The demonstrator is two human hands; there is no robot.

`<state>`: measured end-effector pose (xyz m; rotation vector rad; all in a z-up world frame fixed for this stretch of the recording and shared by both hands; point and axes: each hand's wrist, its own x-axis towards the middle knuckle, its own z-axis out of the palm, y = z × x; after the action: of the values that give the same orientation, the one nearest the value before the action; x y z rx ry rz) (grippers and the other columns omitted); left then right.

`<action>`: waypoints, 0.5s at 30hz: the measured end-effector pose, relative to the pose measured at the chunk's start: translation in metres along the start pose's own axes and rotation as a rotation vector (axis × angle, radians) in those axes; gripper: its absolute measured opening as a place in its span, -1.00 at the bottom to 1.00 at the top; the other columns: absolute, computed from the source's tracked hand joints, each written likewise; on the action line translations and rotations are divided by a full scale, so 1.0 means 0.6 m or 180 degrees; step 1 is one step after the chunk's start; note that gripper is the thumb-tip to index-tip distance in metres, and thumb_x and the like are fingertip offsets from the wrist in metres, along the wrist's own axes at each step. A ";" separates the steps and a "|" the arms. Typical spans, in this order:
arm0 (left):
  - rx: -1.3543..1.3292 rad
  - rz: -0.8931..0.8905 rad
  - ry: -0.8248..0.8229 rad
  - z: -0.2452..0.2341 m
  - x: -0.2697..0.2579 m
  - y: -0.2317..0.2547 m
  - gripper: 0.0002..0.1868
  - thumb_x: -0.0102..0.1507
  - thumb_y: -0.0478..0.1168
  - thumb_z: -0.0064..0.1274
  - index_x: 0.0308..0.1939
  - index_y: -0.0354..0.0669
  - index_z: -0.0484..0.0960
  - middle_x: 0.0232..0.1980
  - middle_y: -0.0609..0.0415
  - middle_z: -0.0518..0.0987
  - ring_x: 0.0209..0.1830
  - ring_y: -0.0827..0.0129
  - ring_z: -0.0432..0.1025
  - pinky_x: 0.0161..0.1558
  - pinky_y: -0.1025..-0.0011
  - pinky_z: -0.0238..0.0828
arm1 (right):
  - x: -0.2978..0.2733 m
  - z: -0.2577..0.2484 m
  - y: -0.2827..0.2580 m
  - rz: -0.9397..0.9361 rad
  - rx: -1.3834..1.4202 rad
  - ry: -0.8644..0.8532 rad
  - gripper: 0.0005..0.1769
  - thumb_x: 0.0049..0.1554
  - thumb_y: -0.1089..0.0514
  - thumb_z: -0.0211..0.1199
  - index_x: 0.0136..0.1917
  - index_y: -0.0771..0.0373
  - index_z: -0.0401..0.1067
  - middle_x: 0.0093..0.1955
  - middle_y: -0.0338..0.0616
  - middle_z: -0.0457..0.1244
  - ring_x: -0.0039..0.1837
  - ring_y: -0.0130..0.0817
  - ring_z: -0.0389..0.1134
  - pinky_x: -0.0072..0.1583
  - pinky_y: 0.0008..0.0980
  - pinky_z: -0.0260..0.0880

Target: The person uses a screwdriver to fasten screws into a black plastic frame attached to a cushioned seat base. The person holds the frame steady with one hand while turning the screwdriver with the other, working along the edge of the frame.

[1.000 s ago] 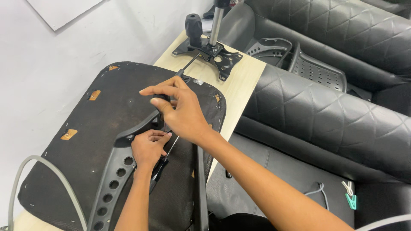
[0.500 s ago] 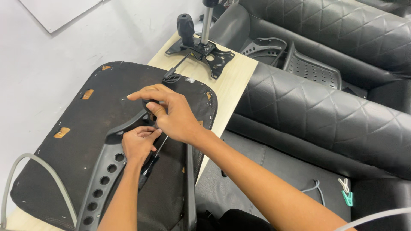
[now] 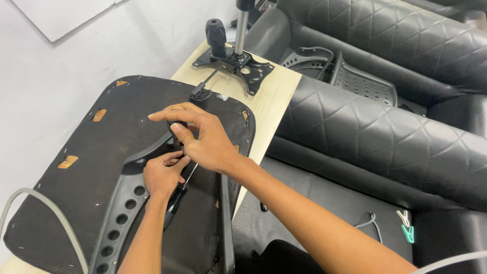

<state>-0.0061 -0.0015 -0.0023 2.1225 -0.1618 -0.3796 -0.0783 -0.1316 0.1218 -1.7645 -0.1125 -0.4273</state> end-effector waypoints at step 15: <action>0.0010 -0.0142 -0.0058 0.000 0.005 -0.001 -0.74 0.13 -0.11 0.32 -0.14 -0.08 0.80 -0.38 0.19 0.73 -0.66 0.49 0.49 -0.43 0.49 0.40 | 0.008 0.032 -0.003 -0.0410 -0.0875 0.0266 -0.40 0.14 0.57 0.10 0.31 0.06 0.50 0.12 -0.23 0.33 -0.08 -0.50 0.30 -0.07 -0.49 0.39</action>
<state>-0.0034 -0.0019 -0.0032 2.1292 -0.1258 -0.4252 -0.0700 -0.1137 0.1218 -2.0127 -0.1126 -0.6337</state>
